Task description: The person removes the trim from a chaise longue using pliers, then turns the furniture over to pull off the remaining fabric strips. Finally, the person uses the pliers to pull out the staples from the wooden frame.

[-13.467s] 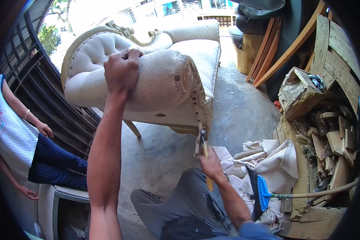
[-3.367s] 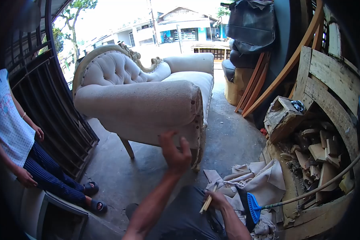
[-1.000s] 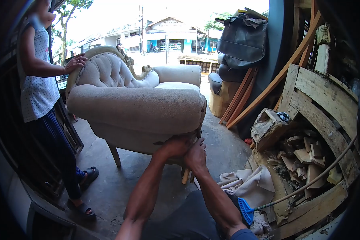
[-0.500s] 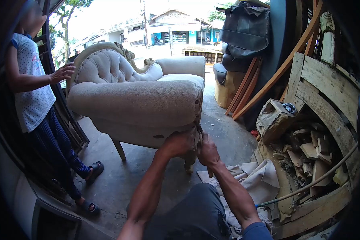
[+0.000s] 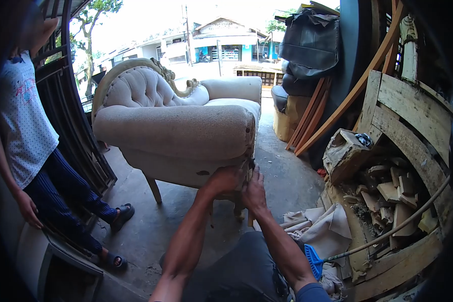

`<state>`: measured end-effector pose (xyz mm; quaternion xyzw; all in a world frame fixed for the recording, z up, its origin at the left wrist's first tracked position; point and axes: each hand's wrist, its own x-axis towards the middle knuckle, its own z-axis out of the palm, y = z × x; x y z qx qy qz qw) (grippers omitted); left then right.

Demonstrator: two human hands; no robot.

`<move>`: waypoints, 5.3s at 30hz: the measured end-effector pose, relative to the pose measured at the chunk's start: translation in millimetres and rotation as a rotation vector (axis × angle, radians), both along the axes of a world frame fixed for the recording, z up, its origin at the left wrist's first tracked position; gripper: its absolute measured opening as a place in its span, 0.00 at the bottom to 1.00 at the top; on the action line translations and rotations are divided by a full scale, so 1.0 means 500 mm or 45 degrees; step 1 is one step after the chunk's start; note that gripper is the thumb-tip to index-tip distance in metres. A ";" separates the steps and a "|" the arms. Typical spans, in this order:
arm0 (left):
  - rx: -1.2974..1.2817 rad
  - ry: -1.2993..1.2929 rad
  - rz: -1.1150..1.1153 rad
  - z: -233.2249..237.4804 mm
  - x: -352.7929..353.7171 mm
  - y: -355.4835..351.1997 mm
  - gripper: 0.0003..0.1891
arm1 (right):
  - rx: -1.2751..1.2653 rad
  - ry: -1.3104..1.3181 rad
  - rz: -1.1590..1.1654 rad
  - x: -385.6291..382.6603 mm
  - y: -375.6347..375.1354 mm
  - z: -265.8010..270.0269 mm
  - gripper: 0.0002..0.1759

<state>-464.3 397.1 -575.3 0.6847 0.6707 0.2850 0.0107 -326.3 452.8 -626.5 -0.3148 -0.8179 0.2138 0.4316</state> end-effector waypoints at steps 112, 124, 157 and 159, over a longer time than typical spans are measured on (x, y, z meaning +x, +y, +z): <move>0.815 -0.216 0.459 0.010 0.137 -0.033 0.22 | 0.074 0.006 -0.143 0.031 0.006 0.134 0.36; 0.667 -0.772 0.275 0.021 0.099 0.044 0.18 | 0.052 -0.085 0.033 0.082 0.035 0.151 0.35; 0.067 -0.414 -0.106 0.081 -0.002 -0.055 0.20 | 0.819 -0.010 0.503 0.061 0.180 0.102 0.21; 0.082 -0.507 -0.158 0.079 0.003 -0.053 0.21 | 0.712 -0.010 0.471 0.077 0.106 0.087 0.23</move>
